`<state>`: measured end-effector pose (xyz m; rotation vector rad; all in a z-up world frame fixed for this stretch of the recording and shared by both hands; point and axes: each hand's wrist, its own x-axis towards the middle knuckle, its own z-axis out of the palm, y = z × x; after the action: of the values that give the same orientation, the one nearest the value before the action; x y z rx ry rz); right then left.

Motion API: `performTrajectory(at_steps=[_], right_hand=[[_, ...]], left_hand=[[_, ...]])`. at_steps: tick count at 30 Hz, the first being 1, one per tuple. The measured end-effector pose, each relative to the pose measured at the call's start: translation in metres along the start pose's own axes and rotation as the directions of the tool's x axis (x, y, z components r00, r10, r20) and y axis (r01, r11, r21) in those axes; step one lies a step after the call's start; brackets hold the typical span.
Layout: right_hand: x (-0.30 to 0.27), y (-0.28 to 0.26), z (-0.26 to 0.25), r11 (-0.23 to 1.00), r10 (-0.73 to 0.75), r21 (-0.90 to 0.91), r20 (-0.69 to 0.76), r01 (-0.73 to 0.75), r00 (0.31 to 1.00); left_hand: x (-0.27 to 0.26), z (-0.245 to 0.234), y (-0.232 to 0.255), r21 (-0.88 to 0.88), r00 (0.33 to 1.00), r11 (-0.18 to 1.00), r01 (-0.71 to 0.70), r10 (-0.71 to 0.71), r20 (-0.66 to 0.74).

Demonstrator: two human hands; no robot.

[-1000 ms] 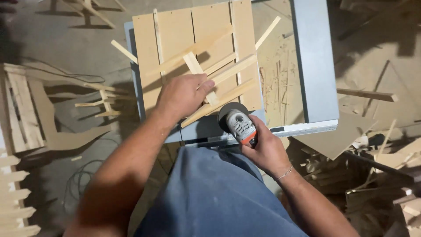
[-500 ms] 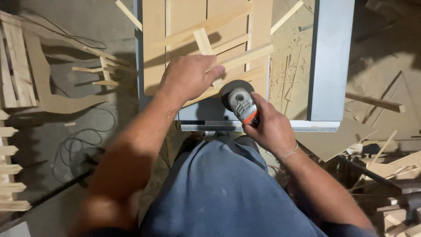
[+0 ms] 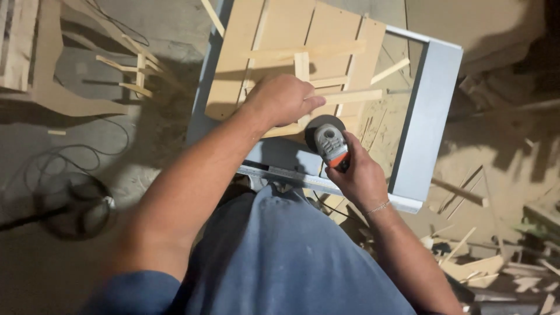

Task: Using a handheld power tool to sand or shape the edges of a wooden assembly on a workbench.

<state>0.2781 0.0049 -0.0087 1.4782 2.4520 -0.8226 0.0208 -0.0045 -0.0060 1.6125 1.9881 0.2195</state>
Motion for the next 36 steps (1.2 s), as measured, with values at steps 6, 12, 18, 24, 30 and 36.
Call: performTrajectory(at_steps=[6,12,18,24,30,36], right_hand=[[-0.014,0.004,-0.015,0.996,0.063,0.061,0.044,-0.065,0.997],[-0.003,-0.001,-0.011,0.997,0.039,0.066,0.057,-0.043,0.998],[-0.002,-0.009,-0.012,1.000,0.011,0.026,0.021,-0.012,1.000],[-0.002,-0.008,-0.007,0.998,-0.015,0.059,0.035,0.012,0.999],[-0.009,-0.002,-0.018,0.997,0.063,0.043,0.024,-0.064,0.998],[-0.006,-0.005,-0.013,0.996,0.060,0.070,0.062,-0.064,0.996]], left_hand=[[-0.003,-0.002,0.004,-0.046,0.997,0.999,-0.016,0.013,-0.079],[0.003,-0.002,0.001,-0.044,0.998,0.999,-0.021,0.018,-0.062],[0.004,-0.008,0.001,-0.046,0.999,0.999,-0.020,0.018,-0.038],[-0.002,-0.015,0.005,-0.045,1.000,0.999,-0.010,0.009,-0.025],[-0.005,-0.017,0.006,-0.072,0.999,0.997,-0.004,0.001,-0.036],[0.001,-0.013,0.003,-0.098,0.998,0.995,-0.005,-0.001,-0.057]])
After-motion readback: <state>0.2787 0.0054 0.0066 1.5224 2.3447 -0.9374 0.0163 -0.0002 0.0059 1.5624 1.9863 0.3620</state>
